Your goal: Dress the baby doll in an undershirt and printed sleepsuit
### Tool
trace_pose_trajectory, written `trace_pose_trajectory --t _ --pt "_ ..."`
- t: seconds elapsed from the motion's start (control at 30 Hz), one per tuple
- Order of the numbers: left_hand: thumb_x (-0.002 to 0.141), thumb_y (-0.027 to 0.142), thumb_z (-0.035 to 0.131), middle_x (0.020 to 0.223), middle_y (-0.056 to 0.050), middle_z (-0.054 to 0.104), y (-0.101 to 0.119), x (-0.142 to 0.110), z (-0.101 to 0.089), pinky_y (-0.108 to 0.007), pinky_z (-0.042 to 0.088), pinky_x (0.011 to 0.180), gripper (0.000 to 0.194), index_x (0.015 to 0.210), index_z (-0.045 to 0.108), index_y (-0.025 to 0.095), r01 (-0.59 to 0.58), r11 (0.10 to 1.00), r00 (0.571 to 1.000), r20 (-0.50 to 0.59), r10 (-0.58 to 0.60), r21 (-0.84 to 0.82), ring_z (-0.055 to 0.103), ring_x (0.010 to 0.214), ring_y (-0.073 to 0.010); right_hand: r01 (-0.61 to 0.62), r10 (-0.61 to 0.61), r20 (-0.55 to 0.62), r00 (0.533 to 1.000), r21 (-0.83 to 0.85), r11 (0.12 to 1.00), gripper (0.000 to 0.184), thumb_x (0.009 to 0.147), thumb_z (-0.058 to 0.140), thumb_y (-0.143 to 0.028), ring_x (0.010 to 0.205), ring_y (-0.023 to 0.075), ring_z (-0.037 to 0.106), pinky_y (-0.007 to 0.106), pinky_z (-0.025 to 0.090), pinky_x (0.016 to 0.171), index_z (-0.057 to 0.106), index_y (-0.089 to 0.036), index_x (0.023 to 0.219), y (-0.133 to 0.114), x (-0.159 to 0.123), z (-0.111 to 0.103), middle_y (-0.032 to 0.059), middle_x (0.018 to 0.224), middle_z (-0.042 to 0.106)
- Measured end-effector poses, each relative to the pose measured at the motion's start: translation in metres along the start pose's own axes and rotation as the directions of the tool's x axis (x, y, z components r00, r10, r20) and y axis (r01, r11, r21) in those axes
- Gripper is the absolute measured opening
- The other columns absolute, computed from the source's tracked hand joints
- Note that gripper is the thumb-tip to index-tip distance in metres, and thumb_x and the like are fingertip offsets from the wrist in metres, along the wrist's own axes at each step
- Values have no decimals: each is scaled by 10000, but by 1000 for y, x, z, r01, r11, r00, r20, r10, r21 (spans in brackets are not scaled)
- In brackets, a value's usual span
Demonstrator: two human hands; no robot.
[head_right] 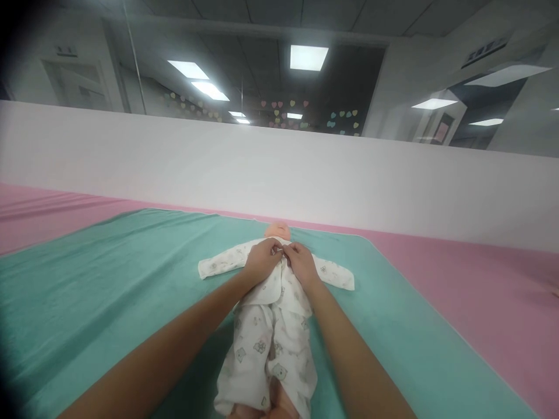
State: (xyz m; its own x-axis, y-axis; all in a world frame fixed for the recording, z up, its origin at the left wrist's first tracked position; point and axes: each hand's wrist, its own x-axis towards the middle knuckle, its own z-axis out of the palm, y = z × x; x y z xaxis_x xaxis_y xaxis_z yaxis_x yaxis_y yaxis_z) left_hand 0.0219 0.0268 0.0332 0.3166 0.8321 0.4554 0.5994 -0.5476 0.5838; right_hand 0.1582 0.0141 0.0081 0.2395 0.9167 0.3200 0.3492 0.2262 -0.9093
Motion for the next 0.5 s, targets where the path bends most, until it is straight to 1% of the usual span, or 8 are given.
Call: trace_pose_trajectory --t 0.33,0.5 --pt "775 255 472 797 21 622 -1 0 2 -266 366 731 127 819 589 239 -14 1000 1000 -15 14 -4 543 783 -154 17 -17 -6 1000 6 1000 332 721 512 -503 478 106 361 248 276 478 496 -193 602 3 1 0 -41 500 428" --pt "772 249 462 815 10 629 1 -1 0 -266 370 733 149 833 596 228 9 1000 1000 -4 -9 3 546 812 -164 21 -21 -6 1000 8 1000 343 714 512 -515 473 108 363 251 279 475 495 -194 594 1 0 1 -40 493 430"
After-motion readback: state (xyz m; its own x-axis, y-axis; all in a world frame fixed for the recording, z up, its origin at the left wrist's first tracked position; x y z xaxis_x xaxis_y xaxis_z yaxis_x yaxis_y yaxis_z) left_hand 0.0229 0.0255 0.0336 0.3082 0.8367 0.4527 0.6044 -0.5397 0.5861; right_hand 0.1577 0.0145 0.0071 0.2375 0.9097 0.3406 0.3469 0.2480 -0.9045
